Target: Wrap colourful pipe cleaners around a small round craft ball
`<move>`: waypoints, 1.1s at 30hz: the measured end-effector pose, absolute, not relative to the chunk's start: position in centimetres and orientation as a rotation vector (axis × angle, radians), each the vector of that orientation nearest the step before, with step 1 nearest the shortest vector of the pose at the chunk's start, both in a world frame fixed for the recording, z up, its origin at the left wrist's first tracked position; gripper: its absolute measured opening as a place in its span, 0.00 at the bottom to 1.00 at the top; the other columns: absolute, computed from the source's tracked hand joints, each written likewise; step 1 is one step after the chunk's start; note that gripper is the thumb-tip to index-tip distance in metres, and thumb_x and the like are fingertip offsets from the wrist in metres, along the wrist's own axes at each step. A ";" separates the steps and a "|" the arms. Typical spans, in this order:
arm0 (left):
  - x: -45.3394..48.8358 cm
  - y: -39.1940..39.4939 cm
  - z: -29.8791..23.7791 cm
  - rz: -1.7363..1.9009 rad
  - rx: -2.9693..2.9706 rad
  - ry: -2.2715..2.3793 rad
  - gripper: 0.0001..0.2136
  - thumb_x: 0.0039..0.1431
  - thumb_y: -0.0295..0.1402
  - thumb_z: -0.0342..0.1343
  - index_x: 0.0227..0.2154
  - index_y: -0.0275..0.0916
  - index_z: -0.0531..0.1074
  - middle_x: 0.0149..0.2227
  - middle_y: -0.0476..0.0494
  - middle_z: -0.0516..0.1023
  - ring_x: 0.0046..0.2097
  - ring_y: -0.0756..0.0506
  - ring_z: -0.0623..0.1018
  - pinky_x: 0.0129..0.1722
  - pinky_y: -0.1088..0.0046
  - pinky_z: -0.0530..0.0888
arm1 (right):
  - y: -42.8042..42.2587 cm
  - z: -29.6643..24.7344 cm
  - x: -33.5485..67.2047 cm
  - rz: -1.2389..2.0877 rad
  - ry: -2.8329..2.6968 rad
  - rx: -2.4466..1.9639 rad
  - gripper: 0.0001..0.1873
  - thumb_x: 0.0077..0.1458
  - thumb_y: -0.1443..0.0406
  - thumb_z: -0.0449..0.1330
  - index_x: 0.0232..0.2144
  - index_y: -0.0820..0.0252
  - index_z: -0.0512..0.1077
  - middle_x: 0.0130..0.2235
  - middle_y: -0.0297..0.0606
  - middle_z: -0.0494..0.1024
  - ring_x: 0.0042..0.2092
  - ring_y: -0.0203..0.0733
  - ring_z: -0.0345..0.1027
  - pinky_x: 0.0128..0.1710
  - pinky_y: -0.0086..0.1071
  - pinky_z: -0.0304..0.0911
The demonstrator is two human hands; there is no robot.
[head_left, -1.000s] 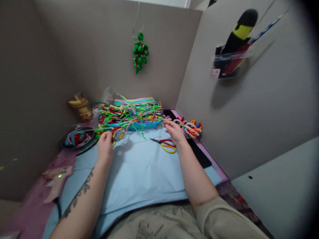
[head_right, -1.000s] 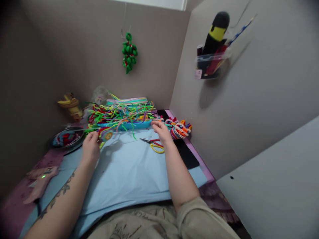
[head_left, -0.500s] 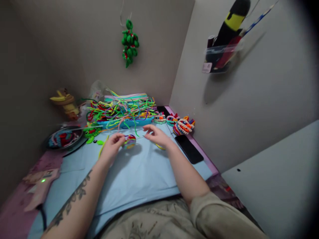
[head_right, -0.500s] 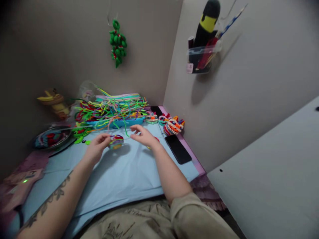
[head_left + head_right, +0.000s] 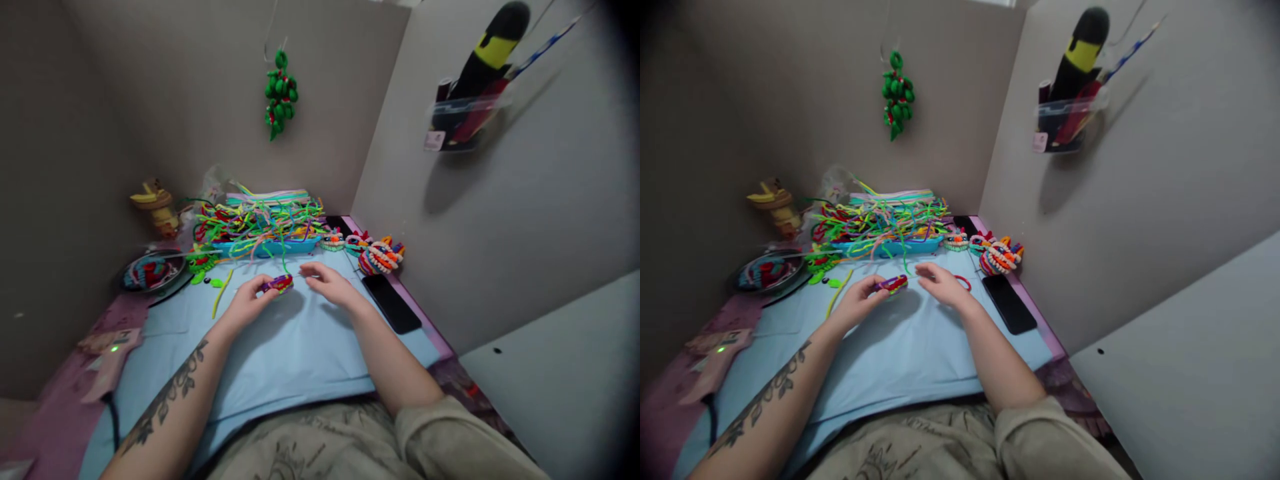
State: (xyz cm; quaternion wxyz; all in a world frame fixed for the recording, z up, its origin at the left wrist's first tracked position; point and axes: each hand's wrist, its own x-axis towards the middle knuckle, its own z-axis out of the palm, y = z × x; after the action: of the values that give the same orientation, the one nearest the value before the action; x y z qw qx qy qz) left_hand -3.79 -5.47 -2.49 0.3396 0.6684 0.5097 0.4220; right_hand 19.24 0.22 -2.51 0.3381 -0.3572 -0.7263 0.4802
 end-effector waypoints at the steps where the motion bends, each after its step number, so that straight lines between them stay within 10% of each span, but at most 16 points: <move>1: -3.8 -5.5 -2.4 1.118 1.737 1.368 0.11 0.53 0.41 0.55 0.32 0.38 0.71 0.30 0.48 0.74 0.33 0.47 0.72 0.35 0.72 0.68 | -0.5 -2.4 20.7 1.180 -1.958 -1.034 0.15 0.53 0.67 0.54 0.45 0.56 0.66 0.43 0.39 0.74 0.44 0.40 0.68 0.44 0.36 0.62; 11: -2.9 -5.5 -1.9 1.178 1.722 1.415 0.10 0.50 0.41 0.56 0.29 0.38 0.71 0.28 0.49 0.72 0.31 0.47 0.71 0.33 0.73 0.66 | -7.9 -5.0 24.2 0.563 -2.442 -1.428 0.25 0.47 0.80 0.46 0.46 0.62 0.66 0.45 0.47 0.72 0.49 0.44 0.63 0.49 0.38 0.56; 18: -2.7 -5.5 -1.9 1.257 1.612 1.415 0.10 0.48 0.41 0.58 0.27 0.39 0.72 0.25 0.49 0.72 0.29 0.48 0.69 0.28 0.75 0.65 | -5.7 -5.3 25.0 0.835 -2.001 -1.314 0.20 0.47 0.75 0.51 0.43 0.58 0.66 0.45 0.44 0.73 0.49 0.44 0.64 0.50 0.40 0.56; 26: -2.8 -5.3 -2.5 1.244 1.496 1.344 0.11 0.49 0.42 0.59 0.29 0.38 0.70 0.25 0.50 0.72 0.27 0.49 0.70 0.28 0.75 0.65 | -4.4 -3.1 23.4 1.953 -1.012 -0.748 0.17 0.44 0.67 0.58 0.40 0.58 0.67 0.47 0.43 0.74 0.35 0.38 0.68 0.33 0.33 0.63; 33: -3.3 -5.4 -3.1 1.117 1.564 1.234 0.13 0.49 0.41 0.59 0.32 0.36 0.72 0.30 0.46 0.75 0.31 0.47 0.73 0.32 0.72 0.69 | -1.1 -1.9 17.2 1.493 -1.397 -0.813 0.13 0.46 0.57 0.63 0.29 0.58 0.67 0.23 0.29 0.68 0.25 0.34 0.61 0.29 0.30 0.60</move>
State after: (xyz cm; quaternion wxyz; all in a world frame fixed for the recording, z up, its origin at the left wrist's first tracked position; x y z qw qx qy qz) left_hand -3.28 -5.43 -3.05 0.4157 0.6226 0.4915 0.4450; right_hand 17.16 -1.08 -1.89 0.4534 -0.3291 -0.5660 0.6047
